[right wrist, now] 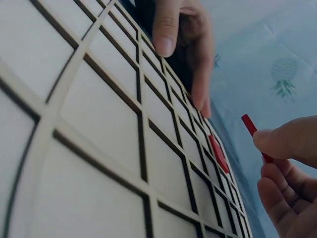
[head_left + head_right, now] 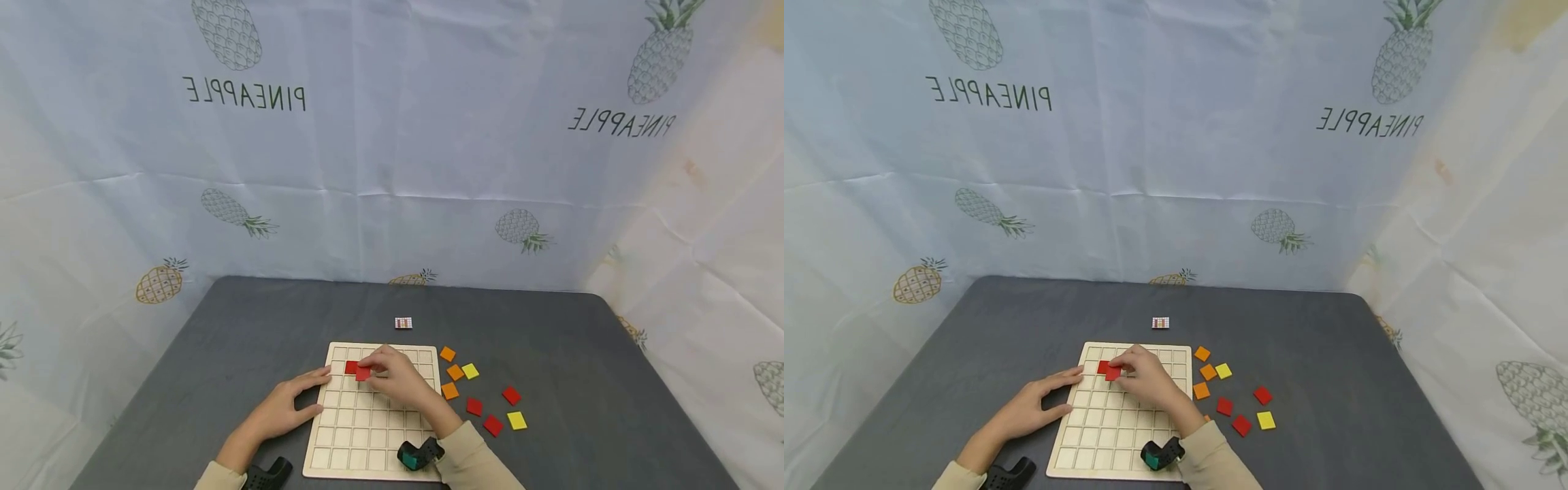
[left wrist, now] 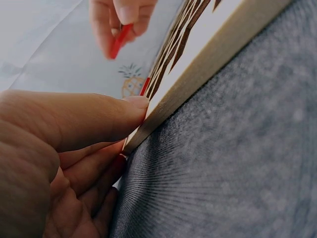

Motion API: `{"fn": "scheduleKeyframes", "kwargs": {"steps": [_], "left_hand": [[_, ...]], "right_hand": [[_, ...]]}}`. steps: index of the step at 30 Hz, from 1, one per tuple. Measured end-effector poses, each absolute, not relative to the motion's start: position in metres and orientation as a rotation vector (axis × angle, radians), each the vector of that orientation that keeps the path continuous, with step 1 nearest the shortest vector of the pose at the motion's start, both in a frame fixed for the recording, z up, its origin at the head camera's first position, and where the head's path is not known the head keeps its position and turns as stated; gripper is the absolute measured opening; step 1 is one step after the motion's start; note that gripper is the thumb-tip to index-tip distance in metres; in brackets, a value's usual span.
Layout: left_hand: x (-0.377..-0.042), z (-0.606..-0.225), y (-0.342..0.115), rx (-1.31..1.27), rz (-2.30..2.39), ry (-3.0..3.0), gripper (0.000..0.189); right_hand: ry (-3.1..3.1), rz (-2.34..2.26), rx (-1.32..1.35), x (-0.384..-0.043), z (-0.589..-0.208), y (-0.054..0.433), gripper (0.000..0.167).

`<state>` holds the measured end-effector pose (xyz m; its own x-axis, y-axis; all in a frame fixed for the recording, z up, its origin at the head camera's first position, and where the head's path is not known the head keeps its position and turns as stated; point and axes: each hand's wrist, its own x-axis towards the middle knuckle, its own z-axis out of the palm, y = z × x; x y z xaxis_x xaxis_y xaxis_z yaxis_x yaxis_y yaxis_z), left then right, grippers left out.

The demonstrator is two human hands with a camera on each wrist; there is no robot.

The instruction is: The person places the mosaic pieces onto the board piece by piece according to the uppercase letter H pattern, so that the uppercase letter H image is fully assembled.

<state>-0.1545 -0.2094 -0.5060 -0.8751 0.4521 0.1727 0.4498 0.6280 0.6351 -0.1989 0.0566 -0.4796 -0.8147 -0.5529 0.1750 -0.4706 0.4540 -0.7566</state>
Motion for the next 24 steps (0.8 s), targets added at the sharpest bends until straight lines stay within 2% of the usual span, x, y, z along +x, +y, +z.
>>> {"fn": "scheduleKeyframes", "kwargs": {"steps": [8, 24], "left_hand": [[-0.155, -0.507, -0.210, 0.808, 1.094, 2.844, 0.047], [-0.155, -0.506, -0.210, 0.787, 1.093, 2.835, 0.048]], "right_hand": [[2.617, -1.157, -0.850, -0.201, -0.485, 0.036, 0.025], [2.719, -0.966, -0.938, -0.199, -0.488, 0.027, 0.025]]}}
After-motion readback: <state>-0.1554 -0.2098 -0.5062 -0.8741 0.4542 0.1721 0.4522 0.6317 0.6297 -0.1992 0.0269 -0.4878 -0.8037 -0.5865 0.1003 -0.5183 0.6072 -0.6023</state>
